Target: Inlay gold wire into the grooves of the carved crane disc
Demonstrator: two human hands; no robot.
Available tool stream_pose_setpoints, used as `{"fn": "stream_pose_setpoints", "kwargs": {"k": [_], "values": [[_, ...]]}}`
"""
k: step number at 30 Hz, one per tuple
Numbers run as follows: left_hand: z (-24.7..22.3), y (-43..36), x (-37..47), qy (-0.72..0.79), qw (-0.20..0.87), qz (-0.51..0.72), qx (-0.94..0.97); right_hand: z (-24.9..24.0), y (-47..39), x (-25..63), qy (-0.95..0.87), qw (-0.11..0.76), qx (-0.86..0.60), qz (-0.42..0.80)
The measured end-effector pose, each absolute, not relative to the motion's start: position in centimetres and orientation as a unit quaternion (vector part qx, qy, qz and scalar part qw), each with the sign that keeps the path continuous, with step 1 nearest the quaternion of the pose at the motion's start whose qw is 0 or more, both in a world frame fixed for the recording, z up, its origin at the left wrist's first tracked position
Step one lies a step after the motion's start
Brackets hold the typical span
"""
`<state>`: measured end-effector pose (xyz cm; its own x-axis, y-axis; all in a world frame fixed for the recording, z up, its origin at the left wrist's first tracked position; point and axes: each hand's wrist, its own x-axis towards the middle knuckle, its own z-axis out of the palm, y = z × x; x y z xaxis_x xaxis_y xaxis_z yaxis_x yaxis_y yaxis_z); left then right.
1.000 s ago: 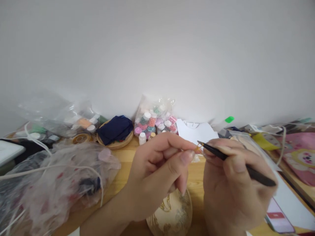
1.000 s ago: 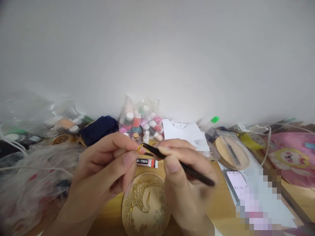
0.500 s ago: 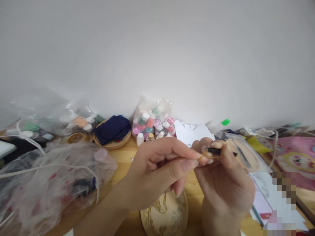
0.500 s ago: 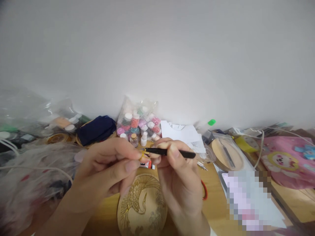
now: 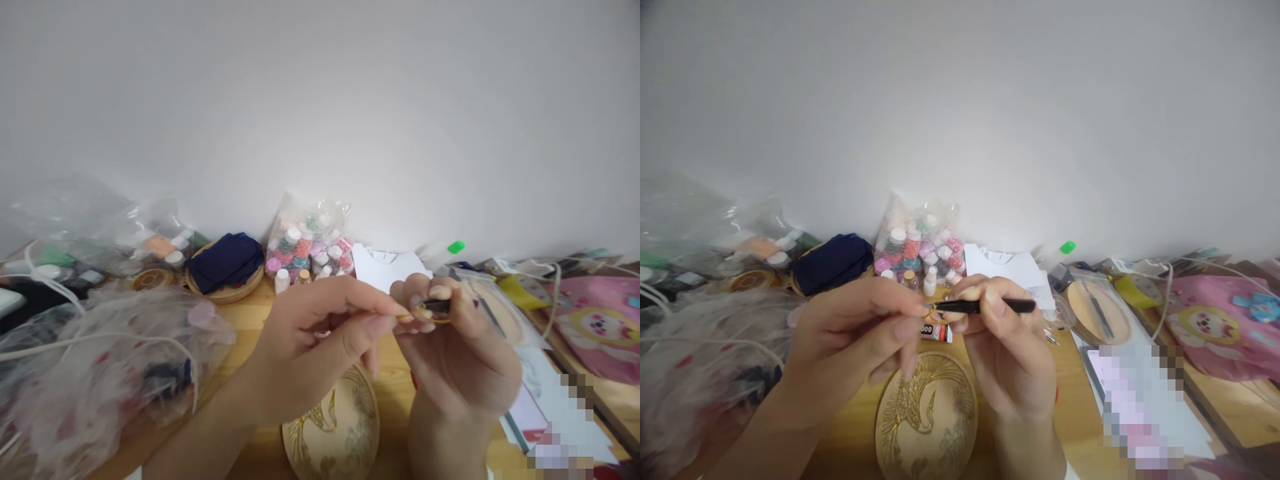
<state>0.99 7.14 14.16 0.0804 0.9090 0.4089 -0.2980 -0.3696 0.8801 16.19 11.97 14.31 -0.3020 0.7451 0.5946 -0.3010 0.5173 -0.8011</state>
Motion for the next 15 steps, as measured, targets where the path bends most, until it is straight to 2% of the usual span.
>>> {"fn": "stream_pose_setpoints", "kwargs": {"k": [4, 7, 11, 15], "values": [[14.2, 7.0, 1.1, 0.357, 0.248, 0.65, 0.623, 13.9, 11.7, 16.5, -0.652, 0.596, -0.18, 0.432], [14.1, 7.0, 1.2, 0.377, 0.148, 0.653, 0.64, 13.8, 11.3, 16.6, -0.634, 0.626, -0.185, 0.415], [14.0, 6.9, 1.4, 0.385, 0.108, 0.655, 0.641, 13.8, 10.3, 16.2, -0.6, 0.674, -0.22, 0.372], [13.8, 6.9, 1.6, 0.413, 0.15, 0.647, 0.624, 14.1, 9.3, 15.9, -0.606, 0.691, -0.29, 0.266]]}}
